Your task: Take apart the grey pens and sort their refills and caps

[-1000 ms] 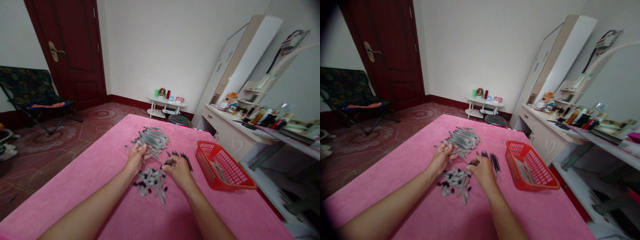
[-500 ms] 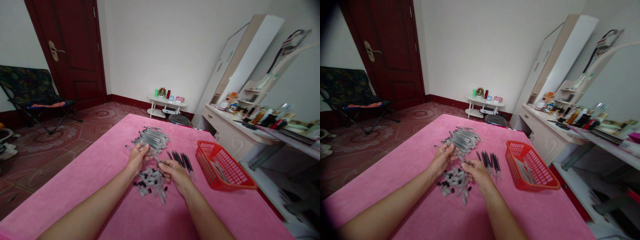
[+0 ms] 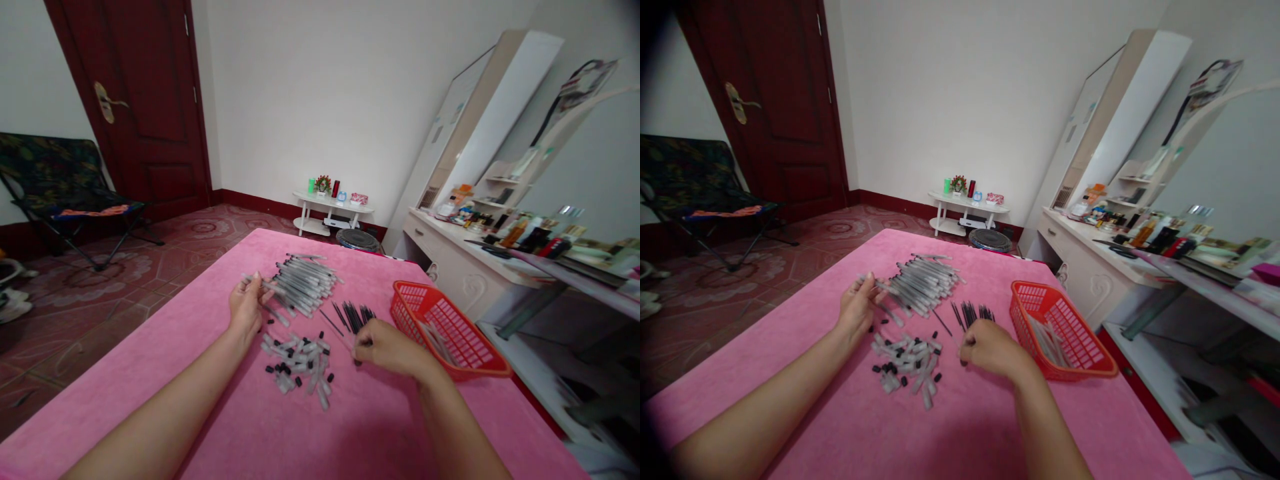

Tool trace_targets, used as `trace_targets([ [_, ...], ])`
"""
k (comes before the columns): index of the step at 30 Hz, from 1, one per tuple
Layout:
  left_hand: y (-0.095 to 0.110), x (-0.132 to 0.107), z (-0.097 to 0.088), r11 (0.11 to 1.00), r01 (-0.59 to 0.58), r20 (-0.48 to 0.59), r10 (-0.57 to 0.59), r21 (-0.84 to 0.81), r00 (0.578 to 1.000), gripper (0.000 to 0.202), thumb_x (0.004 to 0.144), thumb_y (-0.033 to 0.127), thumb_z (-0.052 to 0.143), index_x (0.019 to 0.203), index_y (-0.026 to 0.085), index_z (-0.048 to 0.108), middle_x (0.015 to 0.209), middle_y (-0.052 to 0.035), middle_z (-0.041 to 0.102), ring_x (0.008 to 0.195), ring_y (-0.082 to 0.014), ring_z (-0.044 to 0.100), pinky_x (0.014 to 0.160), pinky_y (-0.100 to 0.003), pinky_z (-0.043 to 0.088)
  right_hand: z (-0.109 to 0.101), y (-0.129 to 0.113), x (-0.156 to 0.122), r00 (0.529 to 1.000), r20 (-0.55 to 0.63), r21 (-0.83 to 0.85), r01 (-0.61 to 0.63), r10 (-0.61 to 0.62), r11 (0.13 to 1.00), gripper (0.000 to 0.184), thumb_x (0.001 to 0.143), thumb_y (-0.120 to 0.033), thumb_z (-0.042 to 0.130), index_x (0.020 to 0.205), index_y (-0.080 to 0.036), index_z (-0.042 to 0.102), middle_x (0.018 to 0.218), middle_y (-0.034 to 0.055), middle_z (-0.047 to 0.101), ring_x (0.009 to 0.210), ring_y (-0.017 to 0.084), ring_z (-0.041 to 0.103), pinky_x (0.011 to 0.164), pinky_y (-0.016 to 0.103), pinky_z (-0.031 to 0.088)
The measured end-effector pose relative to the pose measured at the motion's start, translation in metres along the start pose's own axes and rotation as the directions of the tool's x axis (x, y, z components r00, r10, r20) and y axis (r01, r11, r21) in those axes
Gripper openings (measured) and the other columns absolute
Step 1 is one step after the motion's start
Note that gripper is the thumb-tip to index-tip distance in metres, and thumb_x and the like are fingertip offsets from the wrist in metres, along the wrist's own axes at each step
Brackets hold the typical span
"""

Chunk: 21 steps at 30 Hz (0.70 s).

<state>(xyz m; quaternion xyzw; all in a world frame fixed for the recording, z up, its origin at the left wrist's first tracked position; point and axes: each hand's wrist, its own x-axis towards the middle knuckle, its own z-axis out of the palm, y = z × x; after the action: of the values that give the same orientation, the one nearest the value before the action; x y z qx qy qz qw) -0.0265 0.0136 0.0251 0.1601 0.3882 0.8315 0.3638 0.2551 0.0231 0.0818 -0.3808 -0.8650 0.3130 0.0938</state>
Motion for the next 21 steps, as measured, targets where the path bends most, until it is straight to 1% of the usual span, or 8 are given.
trace_targets([
  [2,0.001,0.002,0.0,1.0,0.005,-0.015,-0.005,-0.017,1.0,0.024,0.072,0.031,0.069,0.078,0.014,0.052,0.069,0.0001,0.064,0.06,-0.0094,0.064,0.054,-0.017,0.053,-0.008,0.005,-0.002,0.987,-0.113,-0.134,-0.13,0.115,0.983,0.018,0.063,-0.015,0.055,0.049,-0.016,0.067,0.045,0.0013,0.058,0.045,0.013,0.05,0.044,0.022,0.026],
  [4,-0.002,-0.001,0.002,0.999,0.031,0.014,-0.03,-0.009,0.999,0.025,0.071,0.032,0.069,0.079,0.014,0.053,0.07,-0.0005,0.064,0.061,-0.0103,0.065,0.054,-0.018,0.053,-0.013,0.005,-0.002,0.942,-0.225,-0.271,-0.306,0.25,0.912,0.017,0.063,-0.019,0.058,0.048,-0.016,0.065,0.047,0.0034,0.058,0.048,0.015,0.054,0.045,0.023,0.025],
  [6,-0.006,-0.008,0.006,0.997,0.071,0.083,-0.072,0.021,0.994,0.028,0.07,0.033,0.07,0.081,0.013,0.054,0.074,-0.0012,0.065,0.063,-0.0114,0.065,0.054,-0.019,0.053,-0.015,0.001,0.0,0.887,-0.297,-0.356,-0.446,0.353,0.821,0.015,0.064,-0.026,0.062,0.054,-0.016,0.066,0.055,0.006,0.062,0.056,0.018,0.058,0.047,0.024,0.025],
  [8,-0.01,-0.019,0.011,0.992,0.113,0.184,-0.123,0.065,0.975,0.031,0.068,0.034,0.072,0.083,0.014,0.054,0.076,-0.0008,0.064,0.064,-0.0128,0.066,0.055,-0.021,0.054,-0.013,-0.005,0.003,0.869,-0.321,-0.374,-0.482,0.378,0.792,0.022,0.068,-0.036,0.062,0.062,-0.016,0.069,0.063,0.0081,0.066,0.064,0.02,0.061,0.049,0.025,0.027],
  [10,-0.014,-0.032,0.017,0.984,0.136,0.295,-0.165,0.114,0.941,0.032,0.067,0.036,0.072,0.083,0.015,0.054,0.076,0.0004,0.063,0.067,-0.015,0.067,0.055,-0.022,0.054,-0.007,-0.013,0.007,0.89,-0.327,-0.323,-0.421,0.318,0.847,0.03,0.073,-0.043,0.058,0.068,-0.017,0.07,0.067,0.008,0.067,0.065,0.019,0.061,0.051,0.025,0.029],
  [13,-0.016,-0.053,0.025,0.974,0.14,0.422,-0.205,0.18,0.883,0.03,0.071,0.039,0.068,0.084,0.016,0.053,0.076,0.0008,0.062,0.07,-0.0148,0.066,0.057,-0.023,0.053,0.01,-0.024,0.013,0.937,-0.317,-0.17,-0.206,0.144,0.964,0.034,0.08,-0.045,0.051,0.075,-0.018,0.071,0.07,0.0048,0.068,0.064,0.016,0.06,0.053,0.023,0.032],
  [16,-0.016,-0.07,0.03,0.966,0.135,0.471,-0.227,0.222,0.852,0.03,0.072,0.039,0.068,0.084,0.016,0.052,0.076,0.0004,0.063,0.067,-0.0114,0.063,0.057,-0.019,0.05,0.026,-0.033,0.017,0.951,-0.309,-0.052,-0.042,0.023,0.998,0.03,0.079,-0.042,0.053,0.075,-0.017,0.071,0.069,0.002,0.068,0.063,0.015,0.058,0.054,0.022,0.034],
  [21,-0.015,-0.077,0.034,0.948,0.11,0.517,-0.258,0.299,0.816,0.032,0.072,0.042,0.066,0.086,0.017,0.052,0.078,-0.0004,0.065,0.062,-0.0111,0.061,0.056,-0.02,0.048,0.027,-0.038,0.016,0.94,-0.341,-0.06,-0.05,0.027,0.997,0.018,0.073,-0.03,0.058,0.069,-0.017,0.07,0.063,0.0017,0.066,0.058,0.014,0.055,0.054,0.022,0.034],
])
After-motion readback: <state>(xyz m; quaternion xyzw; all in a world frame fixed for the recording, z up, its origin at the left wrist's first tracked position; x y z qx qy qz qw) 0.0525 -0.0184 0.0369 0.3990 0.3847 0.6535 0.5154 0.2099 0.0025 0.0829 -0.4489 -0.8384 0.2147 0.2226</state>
